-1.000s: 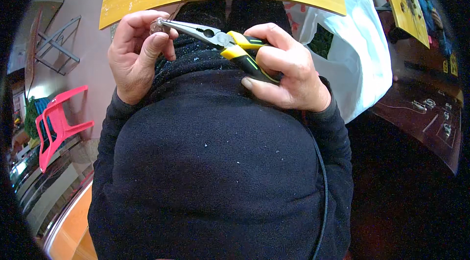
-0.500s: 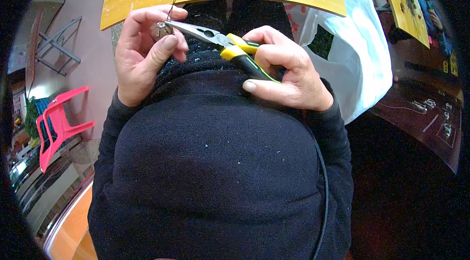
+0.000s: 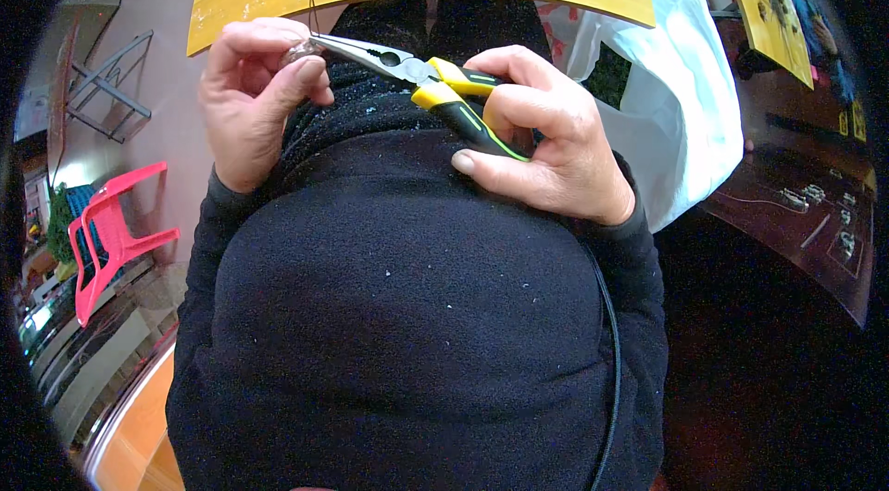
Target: Assembling decorative artificial evergreen branches using pliers and small decorative elements.
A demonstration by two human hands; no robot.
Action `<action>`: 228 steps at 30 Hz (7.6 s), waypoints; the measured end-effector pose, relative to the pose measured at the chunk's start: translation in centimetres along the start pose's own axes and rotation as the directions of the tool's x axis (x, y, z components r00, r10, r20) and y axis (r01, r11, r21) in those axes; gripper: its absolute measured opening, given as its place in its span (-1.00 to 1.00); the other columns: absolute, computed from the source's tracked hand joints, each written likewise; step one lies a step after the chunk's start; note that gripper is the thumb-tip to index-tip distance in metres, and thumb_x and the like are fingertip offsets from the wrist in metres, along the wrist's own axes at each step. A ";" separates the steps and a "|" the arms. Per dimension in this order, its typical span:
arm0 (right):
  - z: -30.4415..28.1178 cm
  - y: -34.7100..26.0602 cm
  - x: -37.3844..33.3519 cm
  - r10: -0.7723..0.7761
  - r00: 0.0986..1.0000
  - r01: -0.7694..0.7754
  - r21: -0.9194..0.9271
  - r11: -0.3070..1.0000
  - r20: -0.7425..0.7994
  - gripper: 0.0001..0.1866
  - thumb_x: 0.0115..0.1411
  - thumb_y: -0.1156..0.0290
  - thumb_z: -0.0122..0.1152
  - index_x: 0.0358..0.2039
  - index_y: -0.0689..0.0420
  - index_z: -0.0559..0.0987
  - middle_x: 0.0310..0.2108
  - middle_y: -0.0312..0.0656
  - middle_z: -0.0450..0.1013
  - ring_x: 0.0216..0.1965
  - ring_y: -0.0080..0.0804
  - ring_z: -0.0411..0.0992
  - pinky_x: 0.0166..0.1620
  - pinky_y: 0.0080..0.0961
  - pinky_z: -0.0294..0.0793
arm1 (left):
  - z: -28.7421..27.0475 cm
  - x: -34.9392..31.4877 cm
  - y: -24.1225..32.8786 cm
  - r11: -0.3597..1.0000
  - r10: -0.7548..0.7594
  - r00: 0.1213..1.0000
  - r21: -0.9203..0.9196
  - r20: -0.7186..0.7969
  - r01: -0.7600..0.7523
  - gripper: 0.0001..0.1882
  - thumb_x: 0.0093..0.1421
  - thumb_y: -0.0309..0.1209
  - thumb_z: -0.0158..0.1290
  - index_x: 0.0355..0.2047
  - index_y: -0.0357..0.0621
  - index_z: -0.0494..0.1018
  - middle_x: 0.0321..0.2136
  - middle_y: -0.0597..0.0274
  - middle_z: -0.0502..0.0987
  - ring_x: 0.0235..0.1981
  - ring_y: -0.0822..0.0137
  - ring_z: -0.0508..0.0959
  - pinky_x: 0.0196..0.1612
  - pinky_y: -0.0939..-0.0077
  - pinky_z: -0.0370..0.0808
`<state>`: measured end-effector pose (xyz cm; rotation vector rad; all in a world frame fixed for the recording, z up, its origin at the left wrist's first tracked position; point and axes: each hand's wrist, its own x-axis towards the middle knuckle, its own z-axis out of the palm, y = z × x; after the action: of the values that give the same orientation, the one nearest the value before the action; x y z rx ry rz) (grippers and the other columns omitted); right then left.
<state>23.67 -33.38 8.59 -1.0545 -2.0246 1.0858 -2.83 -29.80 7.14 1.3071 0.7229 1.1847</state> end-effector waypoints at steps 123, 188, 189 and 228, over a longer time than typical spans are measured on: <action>0.8 1.7 5.8 -0.173 0.984 0.180 0.356 0.917 -0.051 -0.83 0.14 0.56 0.14 -0.23 0.25 0.50 -0.30 -0.23 0.44 -0.37 -0.62 0.38 -0.25 -0.69 0.42 | 3.2 0.5 -1.6 0.942 -0.073 0.985 -0.315 0.155 0.119 -0.80 0.18 -0.60 -0.02 -0.16 -0.29 0.35 -0.20 0.11 0.41 -0.22 0.37 0.49 -0.24 0.43 0.60; 2.7 4.0 5.2 -0.508 0.749 0.449 -0.239 0.861 -0.424 -0.85 0.02 0.72 0.14 -0.44 0.23 0.39 -0.43 -0.19 0.42 -0.49 -0.54 0.38 -0.43 -0.68 0.40 | 5.3 1.3 -3.1 0.937 -0.285 0.932 -0.142 0.224 0.320 -0.79 0.20 -0.58 -0.04 -0.17 -0.25 0.22 -0.34 0.11 0.45 -0.34 0.33 0.55 -0.26 0.51 0.54; 2.7 4.0 5.1 -0.508 0.749 0.449 -0.238 0.861 -0.425 -0.85 0.02 0.72 0.14 -0.44 0.23 0.39 -0.43 -0.19 0.42 -0.49 -0.54 0.38 -0.43 -0.68 0.40 | 5.2 1.2 -3.2 0.942 -0.277 0.929 -0.120 0.245 0.313 -0.79 0.20 -0.58 -0.04 -0.17 -0.25 0.22 -0.34 0.10 0.45 -0.34 0.32 0.55 -0.25 0.51 0.55; 0.8 3.5 4.1 -0.012 0.891 0.182 0.333 0.925 -0.454 -0.91 0.08 0.61 0.11 -0.48 0.24 0.37 -0.52 -0.16 0.37 -0.49 -0.48 0.41 -0.45 -0.63 0.41 | 7.5 1.7 -4.3 0.992 -0.118 0.984 0.063 0.137 0.110 -0.79 0.19 -0.61 -0.04 -0.16 -0.31 0.26 -0.30 0.09 0.47 -0.36 0.37 0.54 -0.26 0.52 0.54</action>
<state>22.26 -28.98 5.74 -0.8914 -1.4237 1.0080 5.64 -30.14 4.72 1.3622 0.7226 0.9765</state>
